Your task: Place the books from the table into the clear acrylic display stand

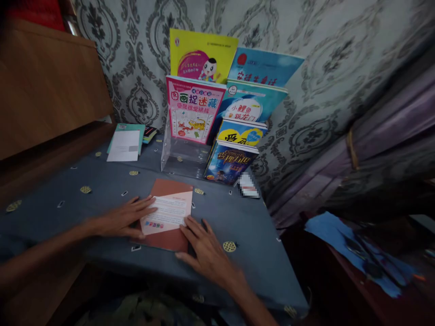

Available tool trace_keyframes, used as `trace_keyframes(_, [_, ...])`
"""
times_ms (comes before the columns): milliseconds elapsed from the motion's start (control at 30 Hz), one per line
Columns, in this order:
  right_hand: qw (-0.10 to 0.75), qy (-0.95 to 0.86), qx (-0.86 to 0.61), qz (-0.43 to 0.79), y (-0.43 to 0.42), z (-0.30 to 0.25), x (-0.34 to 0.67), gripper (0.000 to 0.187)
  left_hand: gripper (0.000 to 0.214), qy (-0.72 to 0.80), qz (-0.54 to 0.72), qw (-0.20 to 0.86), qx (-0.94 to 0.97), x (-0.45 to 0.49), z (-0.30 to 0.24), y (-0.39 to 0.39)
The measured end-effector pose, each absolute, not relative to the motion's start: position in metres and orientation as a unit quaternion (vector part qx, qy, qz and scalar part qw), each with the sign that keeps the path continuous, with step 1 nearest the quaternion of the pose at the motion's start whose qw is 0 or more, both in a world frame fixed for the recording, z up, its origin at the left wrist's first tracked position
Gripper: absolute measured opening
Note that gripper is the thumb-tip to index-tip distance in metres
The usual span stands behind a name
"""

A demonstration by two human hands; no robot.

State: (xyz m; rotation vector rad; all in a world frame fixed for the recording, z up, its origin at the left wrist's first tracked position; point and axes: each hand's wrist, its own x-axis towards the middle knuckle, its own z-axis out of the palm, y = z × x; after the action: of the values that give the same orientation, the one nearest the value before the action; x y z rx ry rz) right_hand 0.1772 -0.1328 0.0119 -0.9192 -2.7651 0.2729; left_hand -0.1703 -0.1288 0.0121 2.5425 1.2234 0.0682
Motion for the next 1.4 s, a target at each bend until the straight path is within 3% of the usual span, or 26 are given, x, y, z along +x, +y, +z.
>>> trace_keyframes(167, [0.138,-0.918,-0.358,0.101,-0.104,0.026,0.14,0.028,0.041,0.508,0.109,0.078,0.851,-0.147,0.013,-0.093])
trace_keyframes(267, [0.137,-0.919,-0.36,0.081,-0.079,0.032,0.104,0.028,0.035,0.566,0.131,0.024,0.814,-0.137,0.011,-0.067])
trace_keyframes(367, [0.133,-0.92,-0.363,0.063,-0.054,0.028,0.069,0.04,0.031,0.598,0.129,-0.004,0.791,-0.131,0.004,-0.048])
trace_keyframes(600, [0.109,-0.907,-0.397,0.086,-0.026,0.007,0.037,0.054,0.03,0.605,0.133,-0.016,0.785,-0.126,-0.006,-0.039])
trace_keyframes(1067, [0.148,-0.883,-0.434,0.103,-0.028,0.0,0.088,0.045,0.036,0.593,0.146,-0.028,0.792,-0.131,-0.015,-0.037])
trace_keyframes(1400, [0.195,-0.861,-0.454,0.122,-0.013,-0.009,0.125,0.045,0.041,0.601,0.086,-0.027,0.794,-0.129,-0.008,-0.039])
